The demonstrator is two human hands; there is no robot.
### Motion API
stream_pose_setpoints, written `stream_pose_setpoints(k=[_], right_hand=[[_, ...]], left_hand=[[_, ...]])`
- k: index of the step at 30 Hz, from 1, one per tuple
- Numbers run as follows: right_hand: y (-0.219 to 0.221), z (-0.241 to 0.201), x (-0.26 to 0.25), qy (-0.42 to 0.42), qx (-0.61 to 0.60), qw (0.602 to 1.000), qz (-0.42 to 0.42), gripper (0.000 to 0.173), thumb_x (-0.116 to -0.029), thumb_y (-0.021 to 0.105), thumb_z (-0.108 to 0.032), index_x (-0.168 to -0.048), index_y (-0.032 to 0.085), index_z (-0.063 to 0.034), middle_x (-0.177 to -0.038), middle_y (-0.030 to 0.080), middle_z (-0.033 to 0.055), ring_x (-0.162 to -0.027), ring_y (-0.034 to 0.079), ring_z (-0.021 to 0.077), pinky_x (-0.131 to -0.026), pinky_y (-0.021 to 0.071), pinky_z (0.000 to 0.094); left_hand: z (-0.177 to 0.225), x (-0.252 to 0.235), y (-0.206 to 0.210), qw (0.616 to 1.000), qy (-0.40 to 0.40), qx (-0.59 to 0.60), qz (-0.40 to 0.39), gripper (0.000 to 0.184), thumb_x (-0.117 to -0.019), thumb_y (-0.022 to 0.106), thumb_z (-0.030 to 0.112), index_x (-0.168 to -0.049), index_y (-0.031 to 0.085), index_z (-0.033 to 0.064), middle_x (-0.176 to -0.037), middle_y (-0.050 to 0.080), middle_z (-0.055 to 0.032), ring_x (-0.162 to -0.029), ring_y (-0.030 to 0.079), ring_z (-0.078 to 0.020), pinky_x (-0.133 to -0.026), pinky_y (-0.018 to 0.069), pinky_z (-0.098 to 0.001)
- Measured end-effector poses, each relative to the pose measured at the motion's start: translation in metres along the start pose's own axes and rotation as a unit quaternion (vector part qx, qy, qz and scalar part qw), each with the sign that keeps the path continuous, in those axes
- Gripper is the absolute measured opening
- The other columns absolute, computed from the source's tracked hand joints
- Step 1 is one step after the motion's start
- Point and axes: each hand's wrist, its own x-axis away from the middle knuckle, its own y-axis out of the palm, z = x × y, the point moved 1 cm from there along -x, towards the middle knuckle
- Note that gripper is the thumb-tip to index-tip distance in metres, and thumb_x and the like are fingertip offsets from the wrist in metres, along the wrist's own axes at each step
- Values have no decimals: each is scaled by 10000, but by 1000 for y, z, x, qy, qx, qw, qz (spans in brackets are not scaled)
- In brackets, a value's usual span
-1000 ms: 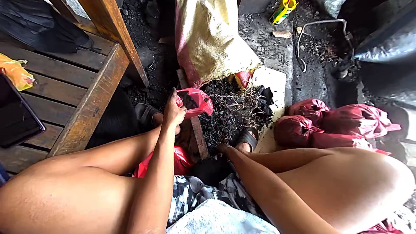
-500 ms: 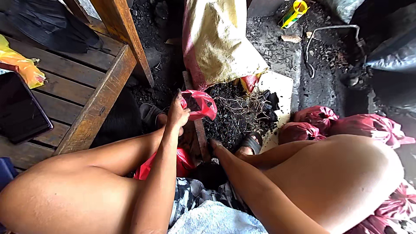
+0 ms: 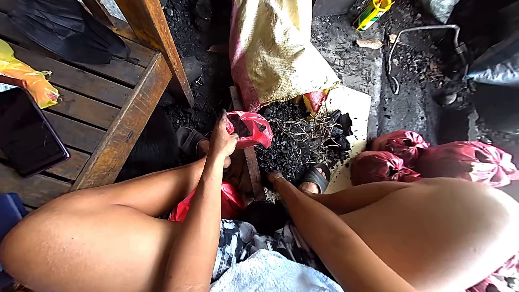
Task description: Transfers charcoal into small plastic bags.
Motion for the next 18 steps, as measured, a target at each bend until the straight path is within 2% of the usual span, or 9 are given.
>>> stream_pose_setpoints(k=[2, 4, 6, 8, 11, 13, 16, 18], right_hand=[[-17, 3, -1, -26, 24, 999, -22, 405, -1010, 645, -346, -1254, 677, -23, -1254, 670, 191, -1147, 643, 304, -995, 505, 506], [-46, -4, 9, -67, 59, 995, -49, 394, -1046, 596, -319, -1295, 655, -20, -1245, 667, 189, -1101, 645, 284, -984, 503, 486], [-74, -13, 16, -106, 7, 993, -44, 340, -1064, 570, -259, -1300, 626, -20, -1092, 659, 142, -895, 613, 202, -826, 519, 399], [-101, -24, 18, -137, -95, 986, -29, 275, -1054, 574, -188, -1273, 605, -24, -907, 615, 75, -710, 542, 128, -663, 487, 319], [-133, -56, 41, -226, -239, 944, -25, 194, -1029, 538, -81, -1216, 571, -39, -768, 572, 18, -600, 506, 90, -553, 456, 270], [-141, -85, 64, -300, -300, 903, -61, 179, -1010, 505, -35, -1177, 565, -56, -777, 584, -2, -571, 490, 62, -518, 433, 233], [-126, -131, 92, -374, -354, 841, -166, 182, -983, 469, 1, -1114, 538, -105, -778, 596, -12, -534, 484, 34, -465, 408, 183], [-102, -157, 97, -397, -345, 820, -224, 178, -951, 500, 10, -1082, 550, -100, -738, 597, -9, -522, 486, 46, -456, 405, 197]], left_hand=[[-1, 1, -1, 1000, 0, 1, 0, 851, -892, 662, -12, -1631, 251, 85, -1595, 409, -188, -1415, 470, -358, -1120, 426, -579], [-2, 0, 0, 1000, 4, 8, 0, 856, -891, 663, -13, -1632, 245, 82, -1597, 405, -190, -1417, 469, -358, -1120, 429, -575], [-3, 0, 2, 1000, 9, 16, 3, 852, -890, 659, -16, -1630, 249, 84, -1590, 413, -192, -1409, 476, -357, -1116, 434, -570], [-3, -1, 2, 1000, 10, 19, 2, 854, -892, 657, -19, -1633, 247, 91, -1596, 411, -182, -1418, 470, -351, -1126, 427, -565], [-3, -9, 1, 1000, 12, 17, -7, 866, -881, 669, -26, -1630, 247, 72, -1591, 406, -209, -1430, 454, -361, -1145, 406, -566], [-6, -18, -1, 999, 11, 26, -23, 882, -868, 676, -36, -1626, 230, 36, -1609, 368, -227, -1468, 409, -339, -1200, 350, -515], [-6, -20, -1, 999, 13, 28, -29, 888, -865, 677, -40, -1627, 227, 38, -1616, 360, -220, -1471, 405, -337, -1203, 346, -509], [-6, -15, -1, 999, 20, 25, -23, 895, -860, 696, -29, -1629, 247, 67, -1611, 381, -202, -1443, 439, -360, -1168, 384, -559]])
